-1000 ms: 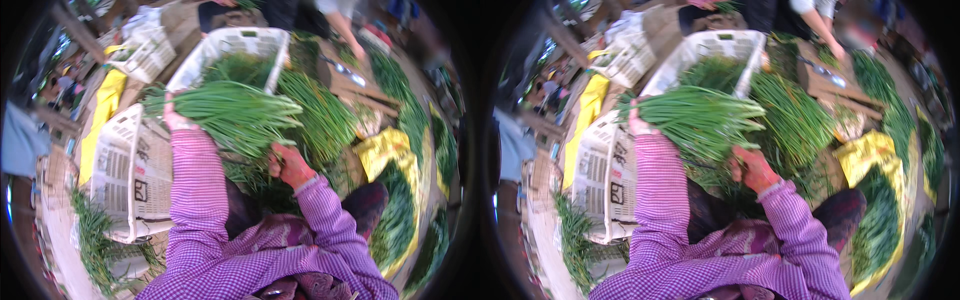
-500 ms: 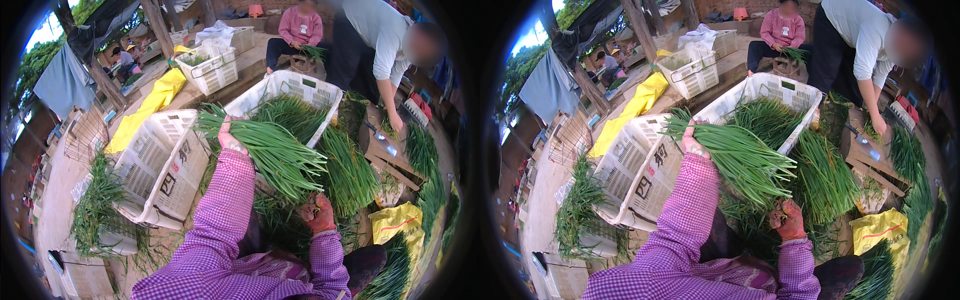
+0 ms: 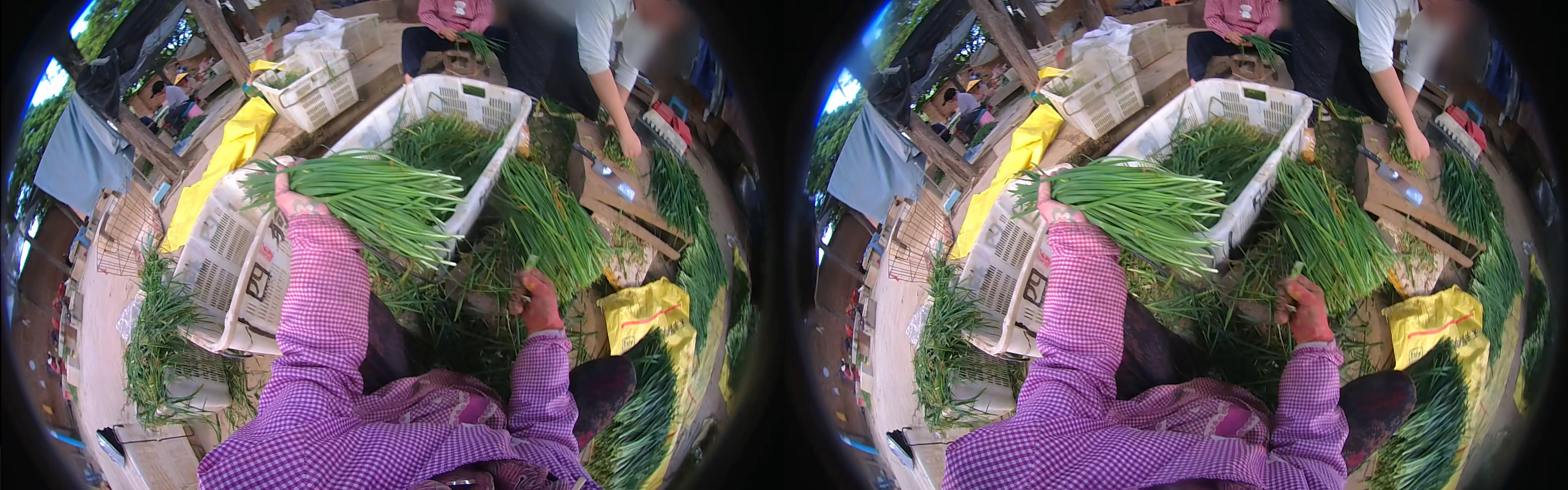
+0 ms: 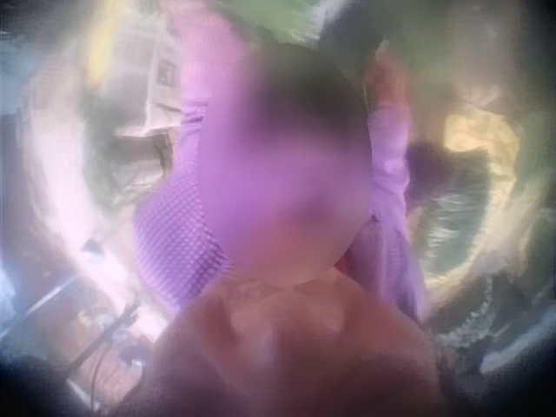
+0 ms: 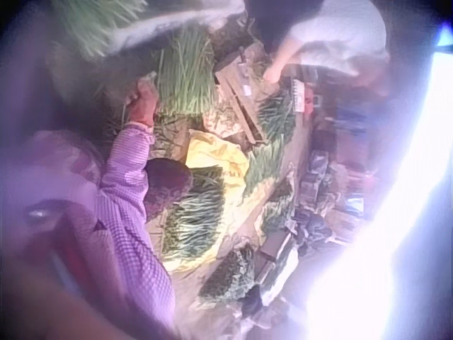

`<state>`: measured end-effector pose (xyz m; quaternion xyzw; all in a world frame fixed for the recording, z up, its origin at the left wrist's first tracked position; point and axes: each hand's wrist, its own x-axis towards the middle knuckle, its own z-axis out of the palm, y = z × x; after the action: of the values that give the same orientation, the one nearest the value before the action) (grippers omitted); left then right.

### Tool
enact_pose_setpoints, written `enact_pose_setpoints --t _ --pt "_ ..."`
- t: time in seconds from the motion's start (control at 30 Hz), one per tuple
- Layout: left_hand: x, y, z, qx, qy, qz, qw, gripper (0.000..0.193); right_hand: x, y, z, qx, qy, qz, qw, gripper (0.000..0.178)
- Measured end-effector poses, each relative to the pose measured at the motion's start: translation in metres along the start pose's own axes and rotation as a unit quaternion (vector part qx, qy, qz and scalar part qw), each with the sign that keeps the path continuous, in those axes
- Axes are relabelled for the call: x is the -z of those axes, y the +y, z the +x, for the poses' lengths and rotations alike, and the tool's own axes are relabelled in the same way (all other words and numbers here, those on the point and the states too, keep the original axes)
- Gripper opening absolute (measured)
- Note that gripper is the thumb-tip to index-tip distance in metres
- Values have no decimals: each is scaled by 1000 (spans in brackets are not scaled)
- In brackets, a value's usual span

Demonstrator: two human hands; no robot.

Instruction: The person cleans and bundles leeks by removing yellowing leaves and roots by hand, and then placing the cleaned leeks into a crate.

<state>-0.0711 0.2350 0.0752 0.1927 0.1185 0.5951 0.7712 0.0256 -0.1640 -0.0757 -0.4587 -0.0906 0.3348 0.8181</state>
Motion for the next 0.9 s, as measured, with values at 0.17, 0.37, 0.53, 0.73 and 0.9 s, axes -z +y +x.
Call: enact_pose_setpoints --t 0.17,0.37,0.53,0.73,0.9 --pt "9 7 6 83 -48 -42 995 16 -28 21 5 138 3 -691 709 26" --pt "6 2 -4 169 -142 -68 973 14 -44 5 11 116 97 -317 936 30" --pt "-11 -7 -30 282 -173 -126 935 15 -62 -1 5 43 84 -42 995 28" --pt "-18 -21 -36 322 -211 -109 916 18 -88 11 0 54 78 -1 995 29" --pt "-17 -18 -33 305 -257 -92 913 20 -44 11 15 62 141 179 972 10"
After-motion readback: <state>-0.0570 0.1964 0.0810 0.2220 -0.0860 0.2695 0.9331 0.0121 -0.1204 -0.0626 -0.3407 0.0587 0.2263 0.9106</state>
